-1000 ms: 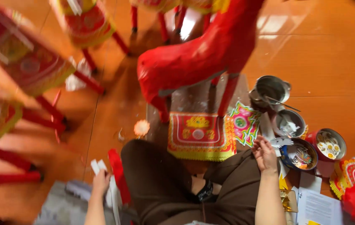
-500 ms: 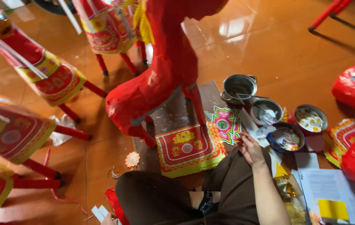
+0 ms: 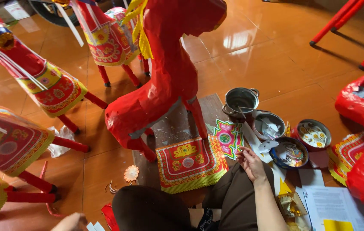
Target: Decorate red horse statues by applying patterned paper and yellow manes using glue.
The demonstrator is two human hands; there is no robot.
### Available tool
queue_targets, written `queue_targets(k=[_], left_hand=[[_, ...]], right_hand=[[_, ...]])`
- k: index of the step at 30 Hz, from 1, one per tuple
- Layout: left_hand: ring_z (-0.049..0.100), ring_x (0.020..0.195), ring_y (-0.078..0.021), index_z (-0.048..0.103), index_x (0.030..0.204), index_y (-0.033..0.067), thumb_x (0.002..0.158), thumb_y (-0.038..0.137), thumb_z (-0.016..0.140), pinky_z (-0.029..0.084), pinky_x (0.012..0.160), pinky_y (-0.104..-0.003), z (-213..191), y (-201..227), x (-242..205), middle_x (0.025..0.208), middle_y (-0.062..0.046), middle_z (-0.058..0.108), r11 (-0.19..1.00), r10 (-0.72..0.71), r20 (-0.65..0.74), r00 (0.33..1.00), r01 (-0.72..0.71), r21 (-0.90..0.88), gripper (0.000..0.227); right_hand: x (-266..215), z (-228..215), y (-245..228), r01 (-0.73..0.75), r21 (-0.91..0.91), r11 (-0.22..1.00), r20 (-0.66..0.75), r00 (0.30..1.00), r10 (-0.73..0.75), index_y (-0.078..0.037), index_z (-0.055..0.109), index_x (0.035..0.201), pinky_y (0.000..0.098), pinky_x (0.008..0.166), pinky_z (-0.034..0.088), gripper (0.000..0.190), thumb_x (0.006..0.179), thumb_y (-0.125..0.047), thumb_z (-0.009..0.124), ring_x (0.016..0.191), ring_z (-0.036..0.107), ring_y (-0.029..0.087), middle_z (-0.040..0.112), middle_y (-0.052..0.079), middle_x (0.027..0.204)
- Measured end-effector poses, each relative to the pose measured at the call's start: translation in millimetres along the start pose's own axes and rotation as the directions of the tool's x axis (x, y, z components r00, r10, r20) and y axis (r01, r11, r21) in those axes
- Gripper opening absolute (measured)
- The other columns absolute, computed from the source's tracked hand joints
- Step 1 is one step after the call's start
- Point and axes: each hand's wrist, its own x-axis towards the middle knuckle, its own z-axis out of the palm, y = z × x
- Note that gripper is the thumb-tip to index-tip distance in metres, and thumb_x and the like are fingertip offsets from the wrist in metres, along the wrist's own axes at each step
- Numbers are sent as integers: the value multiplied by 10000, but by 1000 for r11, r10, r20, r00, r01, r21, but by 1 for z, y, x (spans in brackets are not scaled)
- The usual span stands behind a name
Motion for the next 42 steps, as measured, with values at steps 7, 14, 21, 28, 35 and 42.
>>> queue_targets(k=[7,14,21,28,35,42], left_hand=[[508,592,-97,660,711,206,643,79,663,449,597,-285,-216,151,-74,602,78,594,857,439,-572,693,-514,34,145],[569,599,-239,594,790,108,906,182,609,438,595,-380,-365,339,-170,728,-62,592,662,605,-754,254,-687,300,139],[618,654,-269,645,912,6,941,90,641,491,572,-402,-449,464,-173,822,-120,632,496,607,-773,-184,-672,550,89],[475,863,-248,672,937,42,906,127,704,463,735,-390,-506,507,-157,961,-77,551,576,418,-770,-483,-515,635,96],[366,1294,-361,666,902,53,894,77,751,425,1002,-559,-510,512,-153,1322,-126,455,595,355,-766,-536,-502,627,89],[445,1292,-393,604,981,25,987,30,584,444,1061,-522,-509,514,-144,1324,-182,481,483,317,-779,-541,-615,624,21]], right_hand=[[6,-6,1,-45,9,999,-11,999,45,9,615,1207,310,779,515,260,1008,-92,482,894,625,235,652,174,984],[25,-21,13,-82,89,993,-37,996,86,22,585,1241,313,762,496,286,1027,-108,447,898,616,249,639,202,982],[37,-23,15,-177,167,970,-73,979,191,-41,582,1252,313,745,490,285,1008,-130,467,887,589,207,622,170,998],[38,-18,8,-244,176,954,-83,962,262,-79,550,1272,325,780,459,291,1028,-197,444,934,545,211,577,162,1045],[52,-26,17,-272,205,940,-86,952,294,-90,539,1283,340,792,451,304,1029,-229,447,917,522,221,563,157,1040],[53,-29,18,-263,180,948,-94,955,283,-98,544,1283,356,785,456,308,1016,-233,469,897,515,210,567,141,1045]])
